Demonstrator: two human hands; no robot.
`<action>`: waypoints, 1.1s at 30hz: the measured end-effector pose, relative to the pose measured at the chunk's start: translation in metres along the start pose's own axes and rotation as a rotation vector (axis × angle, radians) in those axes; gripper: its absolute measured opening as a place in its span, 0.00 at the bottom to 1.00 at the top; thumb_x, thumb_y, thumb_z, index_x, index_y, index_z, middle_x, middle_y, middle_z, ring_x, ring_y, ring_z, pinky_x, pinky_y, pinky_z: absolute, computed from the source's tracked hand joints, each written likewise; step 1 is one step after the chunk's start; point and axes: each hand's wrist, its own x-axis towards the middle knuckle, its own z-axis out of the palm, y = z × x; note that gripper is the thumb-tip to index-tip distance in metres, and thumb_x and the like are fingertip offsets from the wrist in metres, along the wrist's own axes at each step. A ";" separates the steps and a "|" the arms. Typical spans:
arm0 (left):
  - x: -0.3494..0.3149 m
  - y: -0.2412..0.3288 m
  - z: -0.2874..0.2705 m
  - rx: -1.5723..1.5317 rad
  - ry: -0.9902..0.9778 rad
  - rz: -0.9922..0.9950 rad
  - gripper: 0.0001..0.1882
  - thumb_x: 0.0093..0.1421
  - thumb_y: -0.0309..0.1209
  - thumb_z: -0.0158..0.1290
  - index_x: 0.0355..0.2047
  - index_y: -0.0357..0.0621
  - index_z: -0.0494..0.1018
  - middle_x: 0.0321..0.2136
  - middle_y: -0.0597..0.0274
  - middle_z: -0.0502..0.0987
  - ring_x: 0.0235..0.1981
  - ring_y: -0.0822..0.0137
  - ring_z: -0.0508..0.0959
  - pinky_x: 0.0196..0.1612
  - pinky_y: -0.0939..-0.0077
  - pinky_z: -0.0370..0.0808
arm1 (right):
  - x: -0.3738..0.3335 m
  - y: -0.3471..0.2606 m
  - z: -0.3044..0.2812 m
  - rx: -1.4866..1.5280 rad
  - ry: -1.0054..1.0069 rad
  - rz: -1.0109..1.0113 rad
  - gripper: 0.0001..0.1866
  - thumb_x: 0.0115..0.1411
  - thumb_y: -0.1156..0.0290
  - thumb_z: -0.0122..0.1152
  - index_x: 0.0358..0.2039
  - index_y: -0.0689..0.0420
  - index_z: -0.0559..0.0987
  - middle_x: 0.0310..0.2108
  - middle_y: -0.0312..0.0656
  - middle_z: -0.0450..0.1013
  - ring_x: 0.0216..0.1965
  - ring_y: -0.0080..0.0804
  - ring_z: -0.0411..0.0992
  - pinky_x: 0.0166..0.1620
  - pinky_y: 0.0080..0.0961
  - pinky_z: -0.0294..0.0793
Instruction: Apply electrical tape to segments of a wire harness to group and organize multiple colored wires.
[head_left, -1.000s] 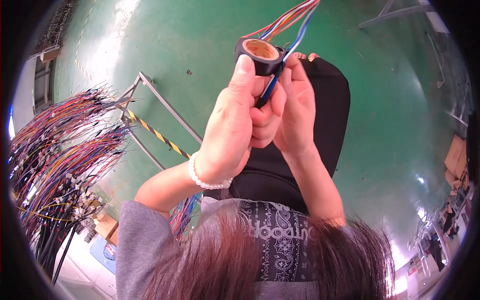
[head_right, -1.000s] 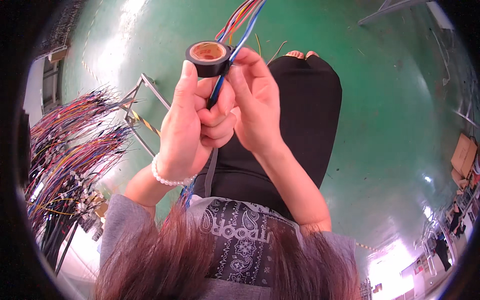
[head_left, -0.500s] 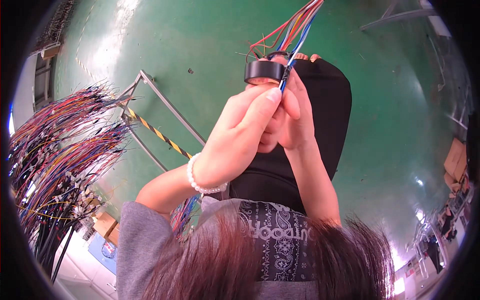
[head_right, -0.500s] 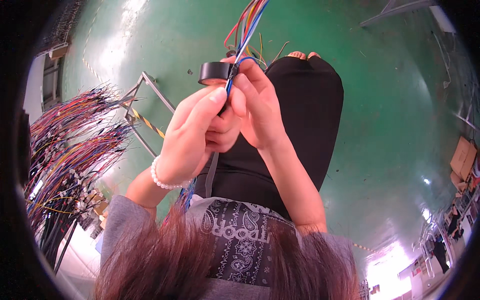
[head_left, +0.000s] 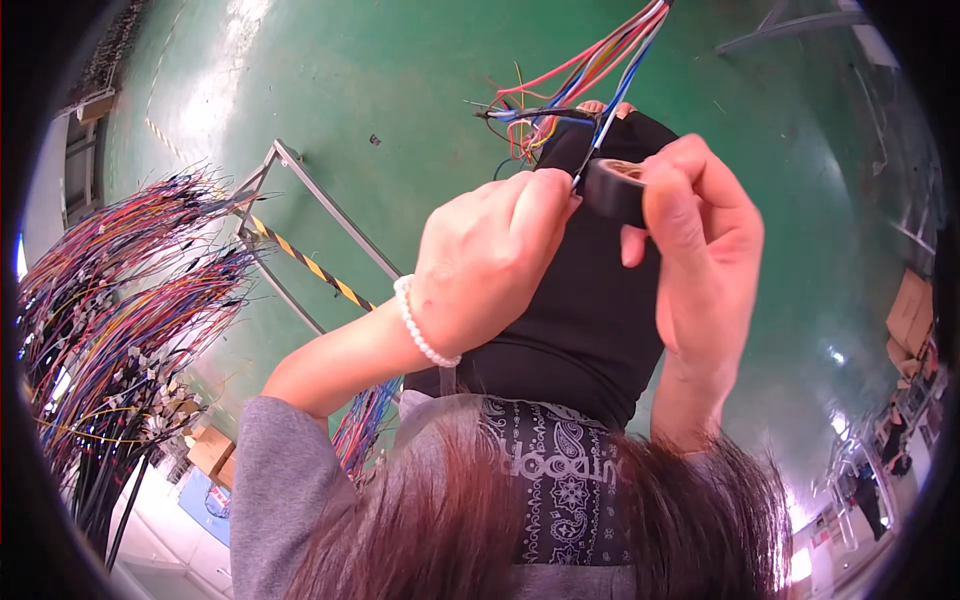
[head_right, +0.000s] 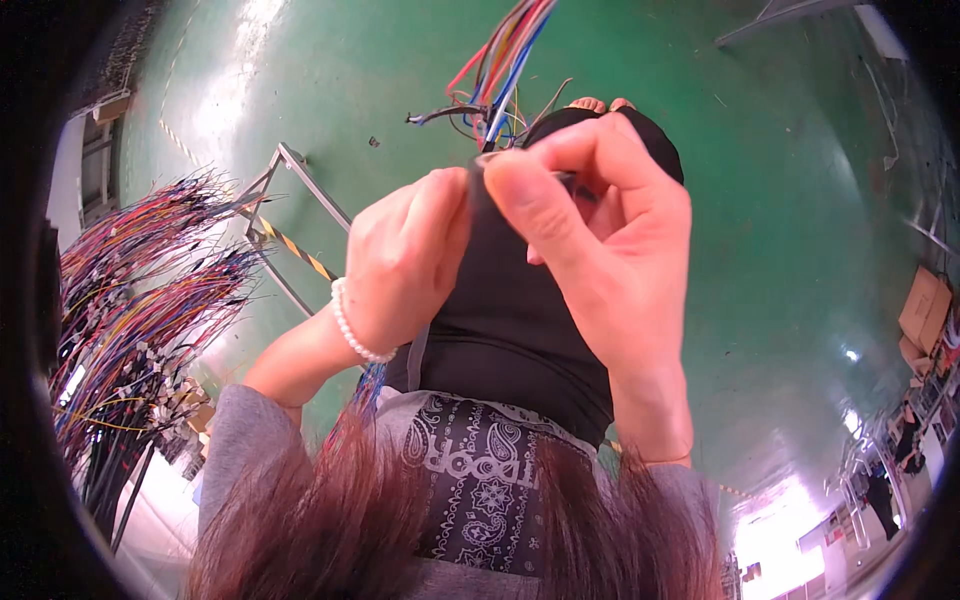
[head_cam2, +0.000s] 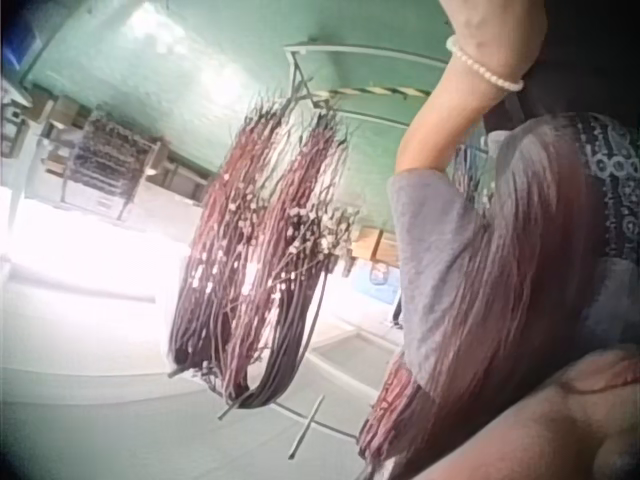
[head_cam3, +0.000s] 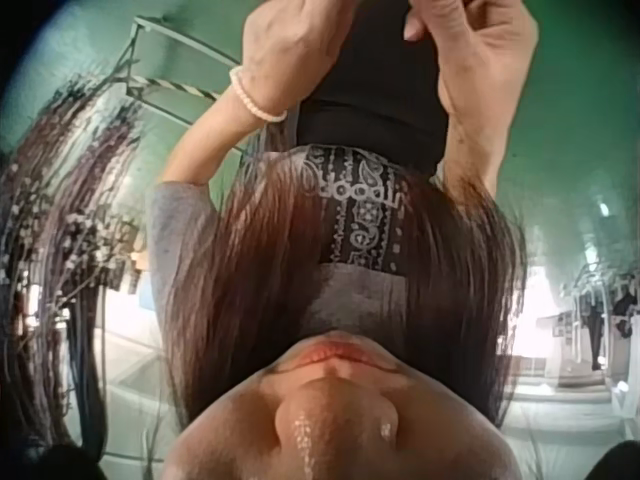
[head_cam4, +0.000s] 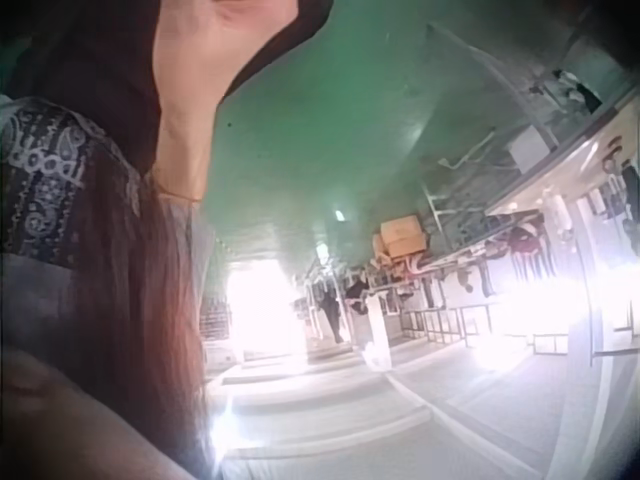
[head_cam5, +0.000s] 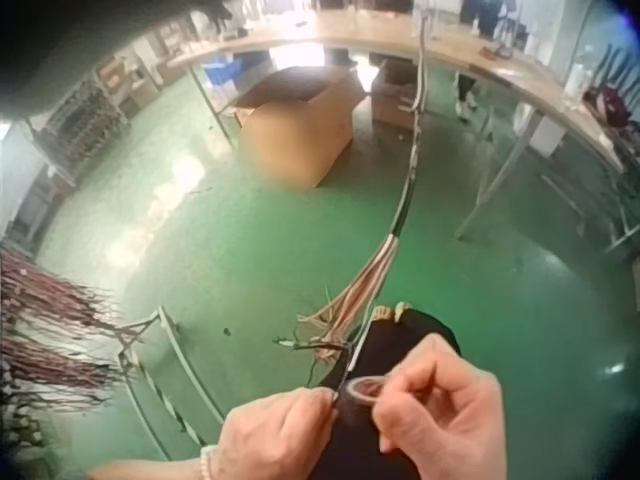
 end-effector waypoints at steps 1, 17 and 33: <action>0.000 0.000 0.002 -0.022 0.017 -0.002 0.07 0.56 0.25 0.56 0.31 0.40 0.68 0.20 0.58 0.71 0.21 0.60 0.75 0.23 0.67 0.71 | 0.000 -0.005 0.000 -0.055 -0.048 -0.009 0.11 0.60 0.68 0.64 0.30 0.62 0.76 0.27 0.31 0.68 0.23 0.11 0.62 0.23 0.10 0.61; 0.003 0.012 0.006 -0.409 0.016 -0.210 0.08 0.63 0.30 0.51 0.28 0.39 0.70 0.14 0.56 0.68 0.16 0.58 0.73 0.20 0.67 0.67 | 0.005 -0.013 0.006 -0.350 0.241 -0.244 0.12 0.66 0.71 0.52 0.44 0.67 0.75 0.31 0.40 0.74 0.29 0.19 0.72 0.30 0.14 0.72; 0.018 0.021 -0.040 -1.678 -0.391 -0.985 0.20 0.71 0.41 0.38 0.23 0.46 0.63 0.14 0.78 0.49 0.12 0.82 0.48 0.16 0.81 0.45 | 0.022 0.075 0.013 -0.030 -0.188 -0.364 0.19 0.56 0.88 0.56 0.47 0.62 0.68 0.48 0.41 0.67 0.48 0.28 0.69 0.47 0.22 0.75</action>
